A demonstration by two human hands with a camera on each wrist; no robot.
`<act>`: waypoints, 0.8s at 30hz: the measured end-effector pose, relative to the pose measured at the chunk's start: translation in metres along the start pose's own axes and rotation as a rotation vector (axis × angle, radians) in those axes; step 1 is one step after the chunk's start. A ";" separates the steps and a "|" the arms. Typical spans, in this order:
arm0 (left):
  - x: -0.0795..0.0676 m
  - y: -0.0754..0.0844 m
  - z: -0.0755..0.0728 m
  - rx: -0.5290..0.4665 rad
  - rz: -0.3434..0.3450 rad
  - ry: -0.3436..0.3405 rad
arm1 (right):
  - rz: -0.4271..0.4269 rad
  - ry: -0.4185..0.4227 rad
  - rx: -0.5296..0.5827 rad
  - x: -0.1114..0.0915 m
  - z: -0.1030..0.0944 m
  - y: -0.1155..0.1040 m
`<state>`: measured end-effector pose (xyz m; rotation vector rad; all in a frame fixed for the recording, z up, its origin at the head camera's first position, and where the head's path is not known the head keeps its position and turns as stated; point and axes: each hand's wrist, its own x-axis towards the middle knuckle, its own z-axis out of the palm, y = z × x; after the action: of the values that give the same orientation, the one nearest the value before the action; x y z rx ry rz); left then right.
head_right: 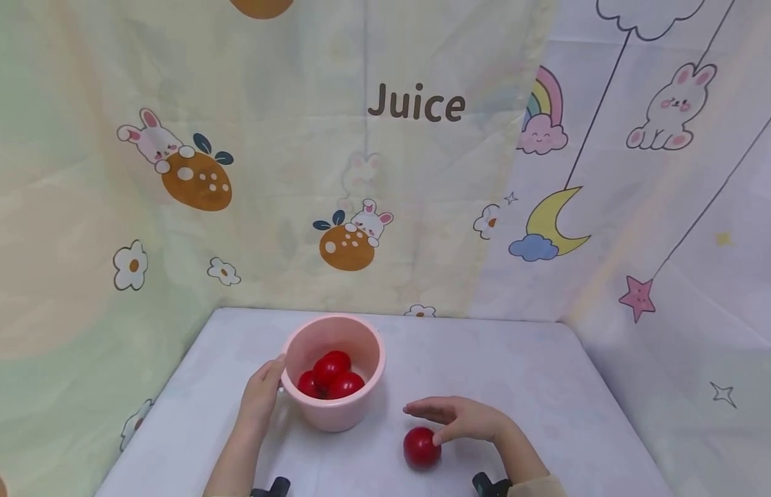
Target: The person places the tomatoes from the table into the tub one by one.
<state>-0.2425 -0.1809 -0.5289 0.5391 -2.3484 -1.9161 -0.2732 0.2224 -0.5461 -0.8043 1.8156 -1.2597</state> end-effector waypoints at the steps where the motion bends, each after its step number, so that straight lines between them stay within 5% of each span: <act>1: 0.000 0.000 0.000 0.003 0.000 0.001 | 0.008 -0.002 0.013 0.000 0.002 0.004; 12: 0.001 -0.001 0.001 0.001 -0.002 0.002 | 0.115 0.102 -0.076 0.000 0.015 0.027; 24: 0.001 -0.002 0.001 0.004 -0.002 0.001 | 0.140 0.151 -0.076 -0.002 0.017 0.035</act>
<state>-0.2435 -0.1803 -0.5311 0.5428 -2.3526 -1.9113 -0.2601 0.2269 -0.5823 -0.6247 2.0141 -1.1937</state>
